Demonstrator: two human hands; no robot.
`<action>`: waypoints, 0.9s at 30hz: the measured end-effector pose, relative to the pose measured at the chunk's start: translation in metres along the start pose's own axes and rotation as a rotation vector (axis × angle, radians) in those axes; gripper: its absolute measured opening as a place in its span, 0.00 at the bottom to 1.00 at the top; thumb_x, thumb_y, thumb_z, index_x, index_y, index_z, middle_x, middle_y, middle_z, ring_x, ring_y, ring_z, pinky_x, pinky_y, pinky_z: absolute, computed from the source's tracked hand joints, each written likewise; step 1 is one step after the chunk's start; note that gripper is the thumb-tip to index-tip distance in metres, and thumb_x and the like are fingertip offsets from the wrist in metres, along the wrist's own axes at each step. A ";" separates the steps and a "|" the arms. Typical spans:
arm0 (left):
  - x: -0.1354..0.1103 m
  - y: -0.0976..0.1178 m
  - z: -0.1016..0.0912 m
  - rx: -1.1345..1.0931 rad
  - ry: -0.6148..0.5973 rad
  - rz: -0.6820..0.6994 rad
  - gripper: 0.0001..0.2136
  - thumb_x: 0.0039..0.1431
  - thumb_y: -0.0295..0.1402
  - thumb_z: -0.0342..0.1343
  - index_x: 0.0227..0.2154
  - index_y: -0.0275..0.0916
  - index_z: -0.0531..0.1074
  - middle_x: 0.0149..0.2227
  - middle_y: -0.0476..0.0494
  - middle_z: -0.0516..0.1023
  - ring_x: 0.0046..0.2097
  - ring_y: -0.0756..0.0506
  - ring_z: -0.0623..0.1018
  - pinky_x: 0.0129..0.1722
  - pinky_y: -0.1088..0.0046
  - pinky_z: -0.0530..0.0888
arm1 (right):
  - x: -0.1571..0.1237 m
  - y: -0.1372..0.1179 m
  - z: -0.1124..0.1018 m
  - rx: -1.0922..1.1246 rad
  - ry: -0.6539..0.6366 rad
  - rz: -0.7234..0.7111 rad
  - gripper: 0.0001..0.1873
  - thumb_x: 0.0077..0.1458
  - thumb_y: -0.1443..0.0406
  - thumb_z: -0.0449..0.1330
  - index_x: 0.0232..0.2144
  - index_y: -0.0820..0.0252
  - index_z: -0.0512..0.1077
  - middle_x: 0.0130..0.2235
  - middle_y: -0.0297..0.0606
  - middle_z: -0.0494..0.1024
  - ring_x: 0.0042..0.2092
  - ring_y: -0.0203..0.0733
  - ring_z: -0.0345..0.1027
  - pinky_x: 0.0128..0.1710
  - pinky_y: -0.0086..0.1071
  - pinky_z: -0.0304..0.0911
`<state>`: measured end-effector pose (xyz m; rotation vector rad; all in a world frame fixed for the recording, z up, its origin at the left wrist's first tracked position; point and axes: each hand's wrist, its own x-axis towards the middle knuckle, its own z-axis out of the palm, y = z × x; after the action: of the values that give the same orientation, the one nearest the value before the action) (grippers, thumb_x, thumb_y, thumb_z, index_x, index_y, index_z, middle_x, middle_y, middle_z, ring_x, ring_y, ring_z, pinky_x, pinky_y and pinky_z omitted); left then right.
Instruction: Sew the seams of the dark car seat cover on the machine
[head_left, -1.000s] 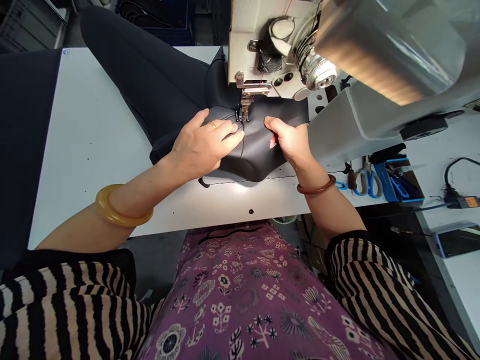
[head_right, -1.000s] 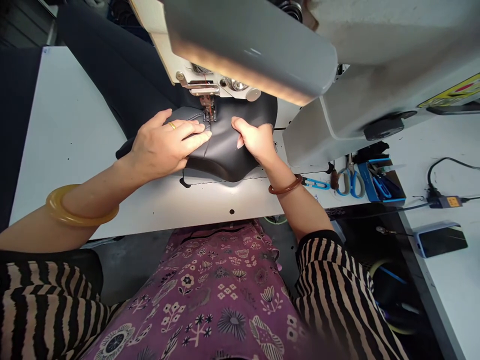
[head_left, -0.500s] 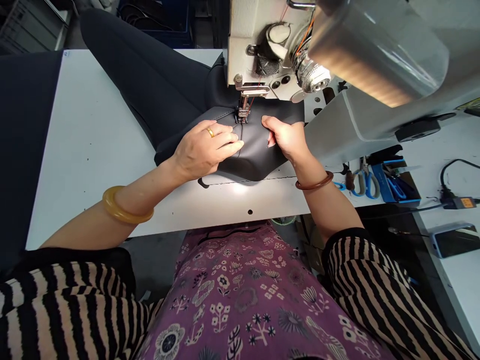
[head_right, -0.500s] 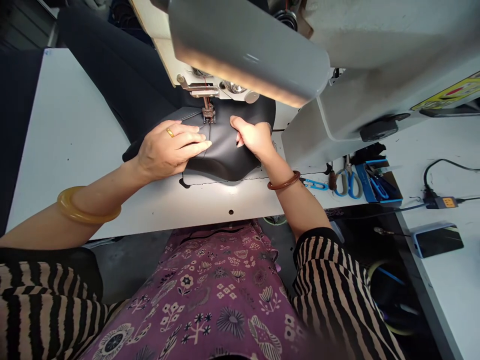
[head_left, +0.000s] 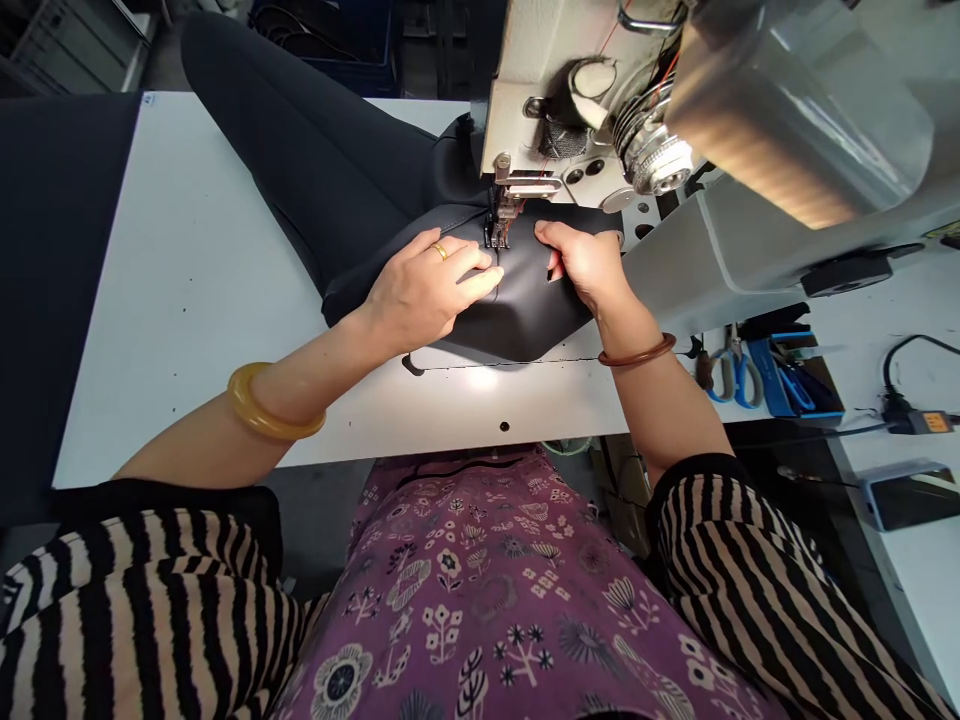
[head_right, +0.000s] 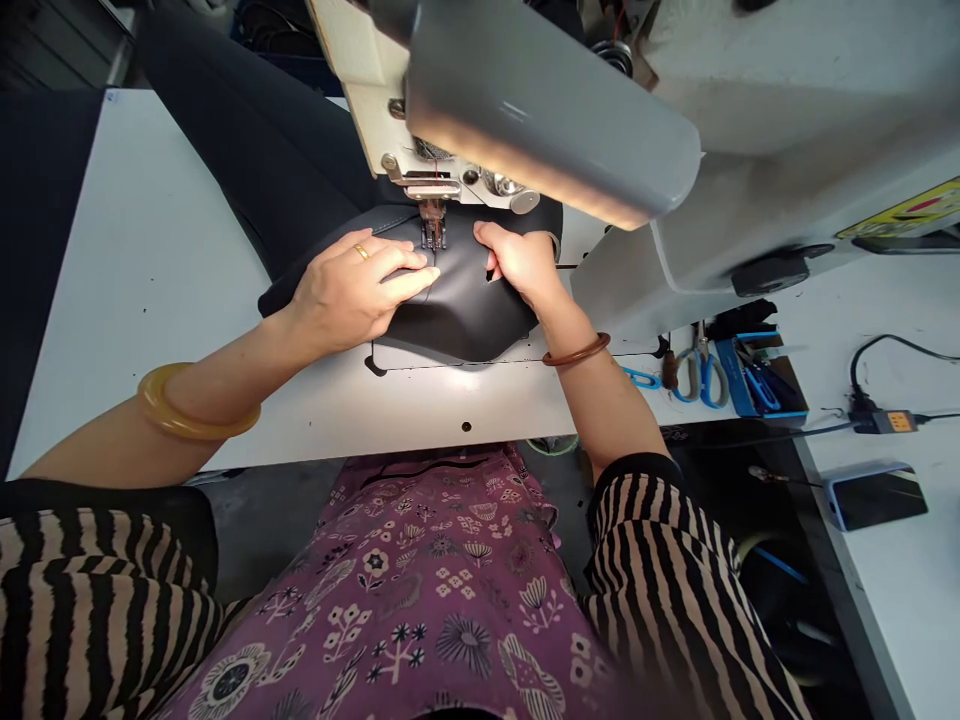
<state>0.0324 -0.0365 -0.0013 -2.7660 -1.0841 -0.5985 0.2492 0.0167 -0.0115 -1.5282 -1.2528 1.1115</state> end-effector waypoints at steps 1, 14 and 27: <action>-0.001 0.000 0.001 -0.006 0.006 -0.004 0.18 0.65 0.24 0.43 0.51 0.40 0.75 0.48 0.43 0.77 0.50 0.43 0.77 0.56 0.56 0.71 | 0.000 0.000 0.000 -0.005 0.006 0.001 0.24 0.55 0.62 0.62 0.11 0.61 0.63 0.12 0.24 0.55 0.16 0.25 0.49 0.23 0.25 0.56; 0.013 -0.016 -0.001 -0.013 -0.083 -0.015 0.15 0.65 0.35 0.50 0.51 0.43 0.75 0.50 0.41 0.74 0.48 0.42 0.75 0.56 0.53 0.73 | 0.030 0.007 0.007 -0.183 0.086 -0.077 0.20 0.55 0.63 0.61 0.15 0.61 0.64 0.16 0.25 0.59 0.20 0.28 0.55 0.26 0.27 0.58; -0.140 -0.034 0.065 -0.207 0.533 -0.757 0.28 0.61 0.56 0.53 0.55 0.41 0.64 0.52 0.35 0.74 0.56 0.35 0.75 0.55 0.48 0.73 | -0.099 0.079 -0.039 -0.221 0.145 -0.584 0.10 0.59 0.60 0.55 0.31 0.56 0.74 0.33 0.37 0.78 0.36 0.39 0.70 0.40 0.35 0.65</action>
<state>-0.0634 -0.0842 -0.1178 -2.0246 -1.9630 -1.4817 0.2953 -0.0949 -0.0664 -1.2427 -1.6175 0.4883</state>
